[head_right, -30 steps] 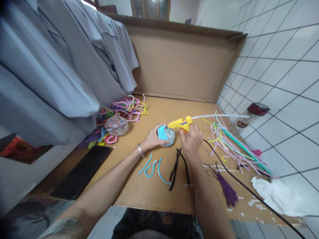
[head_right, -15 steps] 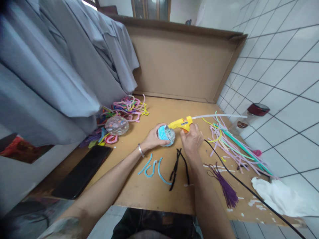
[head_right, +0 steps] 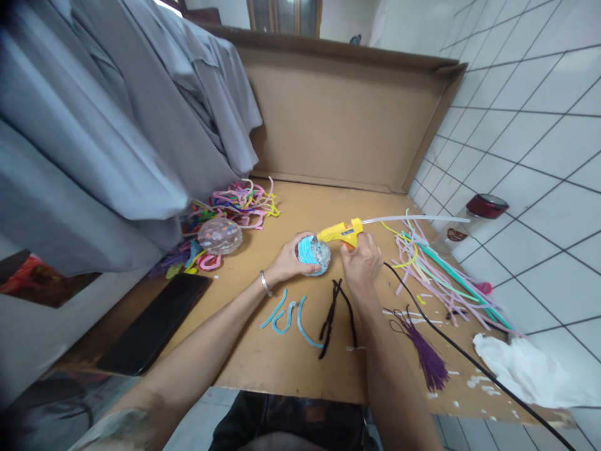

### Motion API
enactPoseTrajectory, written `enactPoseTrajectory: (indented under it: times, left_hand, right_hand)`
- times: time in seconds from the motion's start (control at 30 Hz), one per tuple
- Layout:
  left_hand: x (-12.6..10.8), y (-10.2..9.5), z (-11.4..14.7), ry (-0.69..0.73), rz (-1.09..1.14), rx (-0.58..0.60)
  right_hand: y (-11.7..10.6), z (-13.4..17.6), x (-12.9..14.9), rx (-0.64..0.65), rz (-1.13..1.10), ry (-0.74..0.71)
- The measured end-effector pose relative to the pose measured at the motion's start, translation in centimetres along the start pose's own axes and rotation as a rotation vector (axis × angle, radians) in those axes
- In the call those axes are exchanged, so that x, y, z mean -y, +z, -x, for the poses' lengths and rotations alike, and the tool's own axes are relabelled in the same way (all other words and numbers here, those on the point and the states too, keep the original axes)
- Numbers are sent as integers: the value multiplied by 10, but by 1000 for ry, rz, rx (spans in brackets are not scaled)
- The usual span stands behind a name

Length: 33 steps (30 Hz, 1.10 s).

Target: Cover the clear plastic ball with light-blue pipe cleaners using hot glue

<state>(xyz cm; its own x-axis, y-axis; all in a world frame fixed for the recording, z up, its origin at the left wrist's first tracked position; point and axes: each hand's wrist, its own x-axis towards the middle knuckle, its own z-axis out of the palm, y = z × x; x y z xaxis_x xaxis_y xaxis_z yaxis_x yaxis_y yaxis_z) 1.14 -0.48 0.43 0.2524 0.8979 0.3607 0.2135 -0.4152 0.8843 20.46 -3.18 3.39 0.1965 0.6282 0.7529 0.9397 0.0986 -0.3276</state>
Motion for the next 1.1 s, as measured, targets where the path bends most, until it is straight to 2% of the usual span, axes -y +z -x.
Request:
enactPoseTrajectory:
  times: [1.1]
  left_hand:
    - [0,0,0,8,2,-1]
  right_hand:
    - [-4,-2,-2,8,-21,25]
